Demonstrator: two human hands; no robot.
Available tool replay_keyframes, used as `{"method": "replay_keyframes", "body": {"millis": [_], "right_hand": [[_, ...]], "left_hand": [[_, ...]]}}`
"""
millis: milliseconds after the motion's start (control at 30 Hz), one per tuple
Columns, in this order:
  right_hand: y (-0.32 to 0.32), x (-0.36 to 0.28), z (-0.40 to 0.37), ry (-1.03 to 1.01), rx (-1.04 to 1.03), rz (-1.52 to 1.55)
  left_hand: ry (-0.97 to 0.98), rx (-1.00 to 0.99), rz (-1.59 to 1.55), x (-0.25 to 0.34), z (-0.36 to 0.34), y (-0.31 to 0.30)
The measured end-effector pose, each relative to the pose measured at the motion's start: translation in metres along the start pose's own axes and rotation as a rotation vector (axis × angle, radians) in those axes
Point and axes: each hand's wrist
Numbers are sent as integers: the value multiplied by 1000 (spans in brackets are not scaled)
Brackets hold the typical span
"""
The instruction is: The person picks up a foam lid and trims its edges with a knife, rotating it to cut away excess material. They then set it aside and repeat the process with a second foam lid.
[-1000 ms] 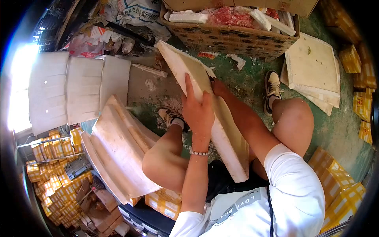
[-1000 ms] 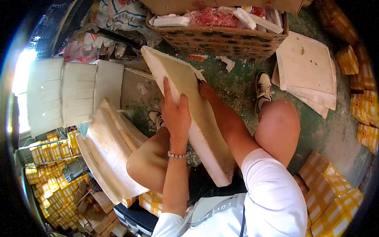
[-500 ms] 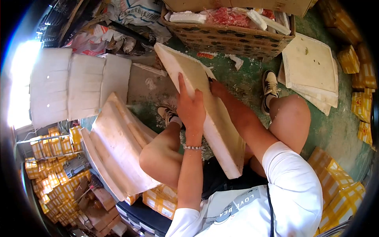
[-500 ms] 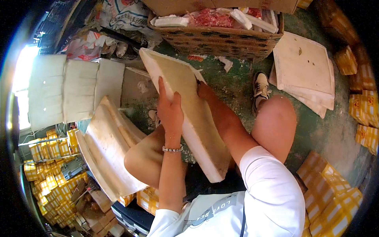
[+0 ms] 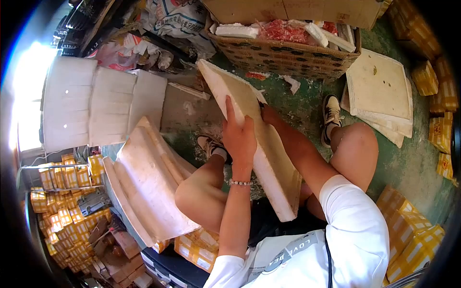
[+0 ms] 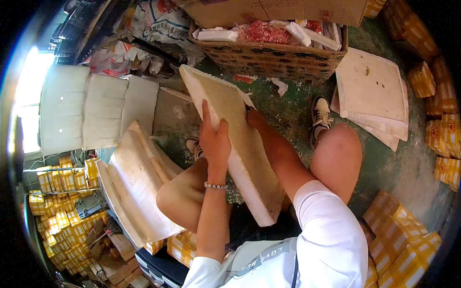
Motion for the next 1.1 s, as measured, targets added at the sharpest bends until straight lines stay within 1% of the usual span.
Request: {"method": "replay_keyframes", "body": {"millis": [33, 100, 133, 200, 233, 300, 333, 400, 433, 500, 600, 633, 667, 700, 733, 800, 833, 900, 933, 967, 1000, 1100], "right_hand": [[-8, -6, -6, -1, 3, 1], [-17, -17, -21, 71, 139, 456], [-4, -11, -16, 79, 138, 458], [30, 13, -1, 28, 89, 127], [29, 12, 2, 49, 68, 130], [13, 1, -9, 114, 51, 241], [6, -5, -12, 134, 51, 283], [-11, -17, -25, 168, 52, 355], [-22, -25, -33, 178, 54, 375], [-39, -34, -46, 198, 60, 393], [-37, -31, -39, 193, 43, 367], [-15, -15, -25, 189, 45, 366], [19, 10, -5, 107, 72, 253], [37, 24, 5, 28, 100, 140], [22, 14, -2, 30, 104, 139], [-17, -22, -28, 200, 1, 315], [-13, -19, -30, 206, -1, 313], [-6, -13, -35, 237, 92, 397], [10, 0, -28, 241, 88, 389], [43, 23, -7, 206, 129, 375], [59, 36, 3, 169, 171, 367], [44, 25, 1, 142, 86, 331]], "left_hand": [[3, 1, 1, 2, -1, -1], [-17, -11, 14, 7, -3, -2], [-17, -18, 14, 8, -3, -3], [-82, -50, 16, 10, -2, -2], [-83, -58, 9, 7, -1, 2], [23, -1, 41, -2, 4, 8], [21, -3, 44, -3, 5, 9], [97, 42, 64, -3, 3, 9], [93, 42, 64, 0, 3, 8], [-11, -26, 87, 9, 2, 4], [21, -2, 65, 10, 0, 5], [24, 2, 66, 10, -1, 6], [27, 5, 63, 10, -1, 6], [32, 6, 61, 11, -1, 7], [36, 5, 59, 14, 0, 6], [-36, -70, 99, 20, 0, 5], [-38, -75, 96, 21, 1, 6], [-58, -86, 146, 23, 2, 8], [-64, -89, 138, 24, 1, 10], [-61, -77, 146, 25, 2, 10], [-55, -65, 160, 25, 3, 12], [-15, -16, 106, 17, 3, 14]]}}
Point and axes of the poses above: each hand's wrist, its own z-axis towards the middle knuckle, its own y-axis out of the palm, x = y × z, and after that the axes turned 2 degrees about -y, right-handed
